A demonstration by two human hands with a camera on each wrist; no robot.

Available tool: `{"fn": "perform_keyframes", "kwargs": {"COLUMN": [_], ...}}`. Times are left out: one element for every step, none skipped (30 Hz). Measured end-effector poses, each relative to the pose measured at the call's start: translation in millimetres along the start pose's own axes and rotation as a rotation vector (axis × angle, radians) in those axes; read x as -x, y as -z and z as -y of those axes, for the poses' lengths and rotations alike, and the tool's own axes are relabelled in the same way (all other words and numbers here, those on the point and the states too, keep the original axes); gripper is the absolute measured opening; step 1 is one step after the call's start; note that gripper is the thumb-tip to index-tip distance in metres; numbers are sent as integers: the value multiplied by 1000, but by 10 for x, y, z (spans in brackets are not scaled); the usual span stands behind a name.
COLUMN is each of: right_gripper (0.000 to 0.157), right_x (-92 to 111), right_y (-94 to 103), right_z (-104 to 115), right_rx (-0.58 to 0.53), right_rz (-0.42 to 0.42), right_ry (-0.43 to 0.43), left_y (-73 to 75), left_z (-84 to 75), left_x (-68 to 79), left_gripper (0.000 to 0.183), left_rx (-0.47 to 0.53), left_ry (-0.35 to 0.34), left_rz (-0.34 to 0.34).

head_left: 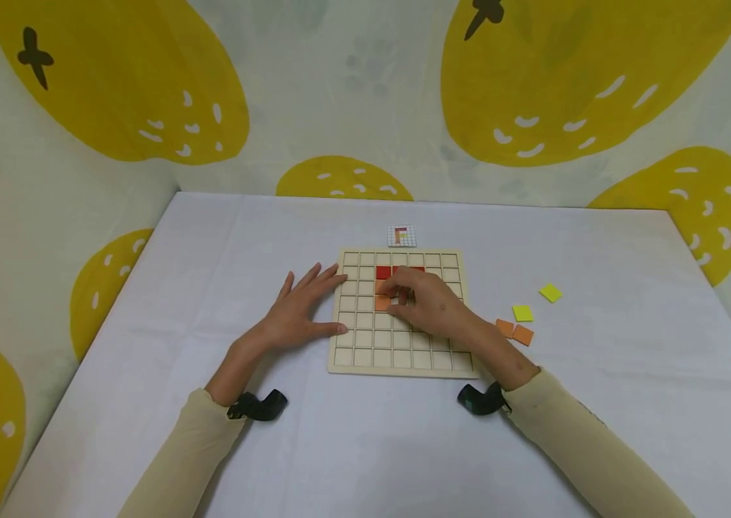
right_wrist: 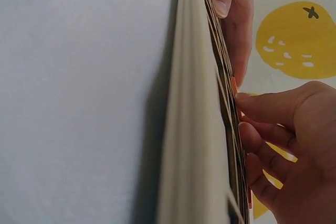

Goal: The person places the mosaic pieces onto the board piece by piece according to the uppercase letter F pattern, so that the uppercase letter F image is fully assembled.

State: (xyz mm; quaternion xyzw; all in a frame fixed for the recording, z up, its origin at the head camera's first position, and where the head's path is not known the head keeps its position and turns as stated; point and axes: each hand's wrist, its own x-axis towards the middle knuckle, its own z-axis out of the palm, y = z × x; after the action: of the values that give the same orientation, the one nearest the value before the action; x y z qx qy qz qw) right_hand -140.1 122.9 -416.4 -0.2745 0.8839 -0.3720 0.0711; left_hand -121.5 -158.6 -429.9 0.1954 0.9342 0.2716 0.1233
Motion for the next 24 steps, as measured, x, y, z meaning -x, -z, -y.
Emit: {"fn": "perform_keyframes", "kwargs": {"right_gripper": [28, 28, 28, 28, 29, 28, 28, 28, 29, 29, 30, 30, 30, 30, 31, 30, 30, 29, 28, 27, 26, 26, 25, 25], "right_x": [-4, -6, -9, -12, -13, -13, -12, -8, -4, 1, 8, 13, 20, 29, 38, 47, 60, 71, 85, 100, 115, 131, 146, 161], "right_y": [-1, -1, -1, -1, 0, 2, 2, 8, 13, 21, 30, 41, 55, 74, 89, 107, 126, 146, 166, 186, 207, 229, 251, 272], "right_z": [3, 6, 10, 13, 14, 18, 16, 20, 18, 17, 11, 6, 0, -3, -14, -25, -34, -44, -54, -68, -81, -92, -102, -115], "right_rx": [3, 5, 7, 8, 6, 4, 2, -5, -11, -22, -35, -48, -59, -69, -75, -79, -78, -78, -77, -79, -81, -83, -85, -85], "right_rz": [-2, -5, -6, -6, -5, -5, -3, -1, 2, 5, 6, 5, 5, 3, 3, 1, -1, -4, -8, -15, -23, -32, -41, -49], "right_ry": [-5, -12, -20, -30, -32, -37, -39, -42, -42, -43, -45, -48, -47, -48, -50, -52, -50, -48, -50, -50, -46, -45, -42, -42], "left_y": [1, 2, 3, 4, 5, 6, 6, 6, 8, 8, 8, 9, 8, 7, 6, 4, 3, 2, 0, -3, -5, -6, -8, -10], "left_z": [-1, -1, -3, -4, -4, -6, -8, -9, -13, -14, -16, -18, -18, -18, -17, -15, -14, -13, -12, -10, -9, -7, -6, -4], "left_x": [0, -1, -1, 0, 0, 1, 2, 3, 6, 7, 8, 9, 8, 8, 8, 6, 6, 6, 5, 3, 1, 0, -2, -4], "left_gripper": [89, 89, 89, 89, 89, 89, 89, 89, 89, 89, 89, 89, 89, 89, 89, 89, 89, 89, 89, 89, 89, 89, 89, 89], "left_rx": [2, 4, 6, 7, 8, 10, 13, 14, 15, 15, 15, 14, 14, 13, 12, 9, 8, 7, 7, 6, 6, 6, 6, 6], "left_ry": [0, -1, -1, -2, -3, -3, -4, -5, -6, -6, -6, -6, -6, -6, -4, -1, 1, 3, 4, 6, 6, 6, 6, 6], "left_rz": [0, 0, 0, -1, 0, -1, -1, -2, -2, -2, -2, -2, -3, -4, -4, -3, -3, -2, -2, -2, -2, -3, -4, -5]}}
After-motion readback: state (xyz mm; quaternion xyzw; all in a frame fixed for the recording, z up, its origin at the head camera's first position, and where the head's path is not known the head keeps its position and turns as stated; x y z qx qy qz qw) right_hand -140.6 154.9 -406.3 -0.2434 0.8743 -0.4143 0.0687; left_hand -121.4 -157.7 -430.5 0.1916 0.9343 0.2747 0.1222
